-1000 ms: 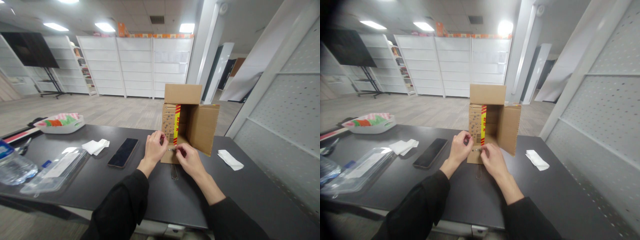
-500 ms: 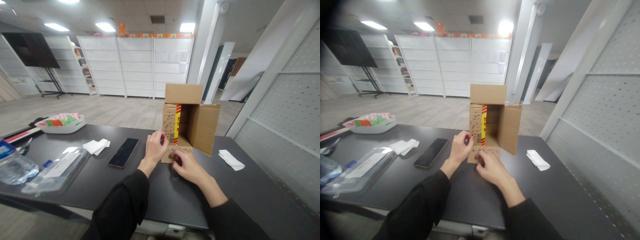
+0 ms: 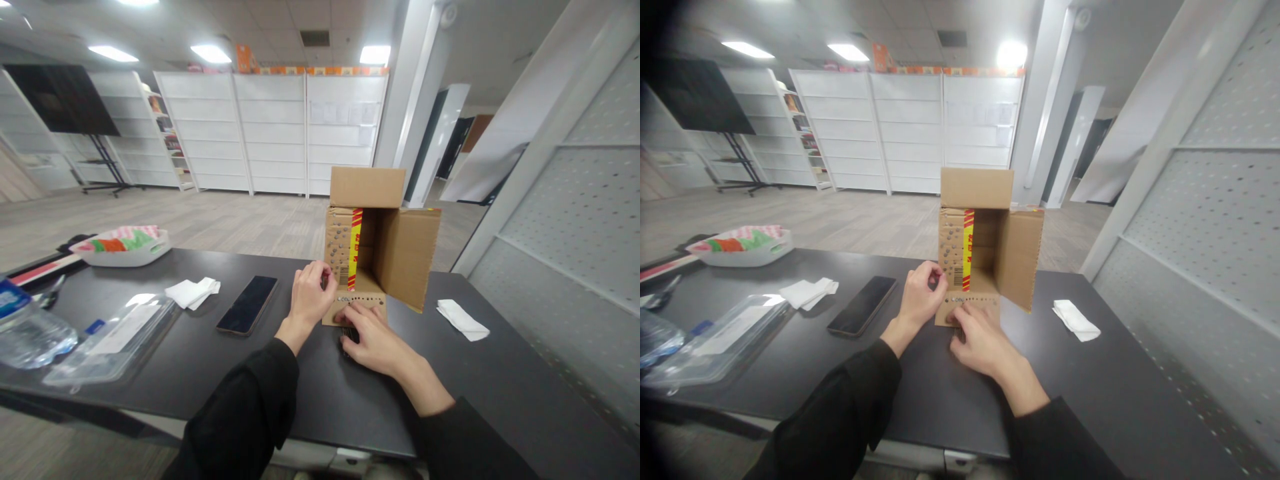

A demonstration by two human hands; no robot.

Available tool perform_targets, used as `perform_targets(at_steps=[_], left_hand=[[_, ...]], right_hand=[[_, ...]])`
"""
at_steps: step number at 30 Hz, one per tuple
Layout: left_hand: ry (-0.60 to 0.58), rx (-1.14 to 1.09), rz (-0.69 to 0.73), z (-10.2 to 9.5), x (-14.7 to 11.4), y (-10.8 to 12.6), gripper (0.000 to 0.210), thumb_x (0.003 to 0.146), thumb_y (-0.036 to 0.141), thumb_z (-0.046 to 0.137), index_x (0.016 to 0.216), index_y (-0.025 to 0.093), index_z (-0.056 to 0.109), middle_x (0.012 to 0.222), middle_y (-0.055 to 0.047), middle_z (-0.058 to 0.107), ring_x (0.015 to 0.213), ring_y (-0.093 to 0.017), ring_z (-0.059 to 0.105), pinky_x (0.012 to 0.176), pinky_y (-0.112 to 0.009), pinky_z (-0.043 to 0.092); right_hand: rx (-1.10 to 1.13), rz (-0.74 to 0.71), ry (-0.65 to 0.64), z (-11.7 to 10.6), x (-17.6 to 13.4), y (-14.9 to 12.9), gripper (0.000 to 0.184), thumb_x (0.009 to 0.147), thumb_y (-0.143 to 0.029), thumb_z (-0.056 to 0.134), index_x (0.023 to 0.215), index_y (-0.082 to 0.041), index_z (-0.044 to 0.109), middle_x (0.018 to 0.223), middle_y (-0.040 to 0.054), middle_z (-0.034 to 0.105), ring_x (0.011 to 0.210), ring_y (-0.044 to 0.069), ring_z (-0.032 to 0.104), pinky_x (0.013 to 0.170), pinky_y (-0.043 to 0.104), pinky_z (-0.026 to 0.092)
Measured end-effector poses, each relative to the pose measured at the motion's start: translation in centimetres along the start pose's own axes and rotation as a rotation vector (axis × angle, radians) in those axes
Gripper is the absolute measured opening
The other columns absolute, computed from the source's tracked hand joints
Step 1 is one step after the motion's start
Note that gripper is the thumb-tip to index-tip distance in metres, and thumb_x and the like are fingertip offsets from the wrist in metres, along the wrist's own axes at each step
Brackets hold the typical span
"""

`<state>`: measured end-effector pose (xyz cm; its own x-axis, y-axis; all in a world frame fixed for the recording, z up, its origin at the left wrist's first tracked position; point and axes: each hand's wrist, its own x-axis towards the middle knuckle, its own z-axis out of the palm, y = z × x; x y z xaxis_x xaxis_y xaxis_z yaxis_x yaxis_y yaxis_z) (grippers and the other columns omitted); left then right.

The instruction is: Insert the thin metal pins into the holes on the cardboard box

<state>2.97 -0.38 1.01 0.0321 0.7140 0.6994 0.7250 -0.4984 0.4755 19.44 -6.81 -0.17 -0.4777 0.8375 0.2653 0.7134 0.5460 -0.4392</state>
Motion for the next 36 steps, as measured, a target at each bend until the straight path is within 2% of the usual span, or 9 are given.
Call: perform_targets(at_steps=[5,13,18,28,36], left_hand=[[0.005,-0.003,0.004,0.1,0.0,-0.1,0.006,0.085,0.016,0.055,0.082,0.021,0.053,0.081,0.000,0.066,0.073,-0.015,0.060,0.076,-0.032,0.038],[0.009,0.002,0.008,-0.1,0.0,0.2,0.008,0.085,0.015,0.054,0.080,0.021,0.052,0.079,0.001,0.065,0.072,-0.014,0.059,0.076,-0.032,0.037],[0.010,0.000,0.010,0.1,0.0,0.1,0.007,0.085,0.015,0.055,0.081,0.020,0.053,0.080,0.001,0.065,0.072,-0.014,0.058,0.076,-0.032,0.037],[0.015,0.009,0.017,0.1,0.0,-0.1,0.006,0.085,0.015,0.054,0.082,0.020,0.053,0.080,0.001,0.066,0.070,-0.014,0.058,0.075,-0.032,0.037],[0.013,0.014,0.012,0.2,0.0,-0.1,0.006,0.085,0.015,0.055,0.082,0.020,0.054,0.080,0.001,0.065,0.072,-0.014,0.058,0.075,-0.031,0.037]], right_hand=[[0.007,0.010,-0.004,0.0,0.0,-0.1,0.017,0.082,-0.020,0.063,0.099,-0.021,0.060,0.101,0.0054,0.062,0.098,0.023,0.058,0.093,0.041,0.038],[0.010,-0.005,-0.044,-0.2,0.0,-0.9,0.014,0.084,-0.016,0.062,0.097,-0.020,0.062,0.104,0.0053,0.063,0.102,0.023,0.060,0.094,0.040,0.038],[0.008,-0.042,-0.062,-0.2,0.0,-1.3,0.015,0.086,-0.022,0.065,0.100,-0.019,0.065,0.105,0.0057,0.065,0.104,0.022,0.060,0.094,0.040,0.038],[-0.048,-0.060,-0.093,-0.2,0.0,-2.0,0.021,0.087,-0.030,0.068,0.103,-0.017,0.069,0.104,0.0078,0.067,0.103,0.023,0.061,0.096,0.040,0.037],[-0.166,-0.033,-0.105,0.2,0.2,-2.7,0.032,0.084,-0.043,0.073,0.101,-0.016,0.072,0.102,0.0100,0.068,0.102,0.026,0.061,0.092,0.040,0.039]])
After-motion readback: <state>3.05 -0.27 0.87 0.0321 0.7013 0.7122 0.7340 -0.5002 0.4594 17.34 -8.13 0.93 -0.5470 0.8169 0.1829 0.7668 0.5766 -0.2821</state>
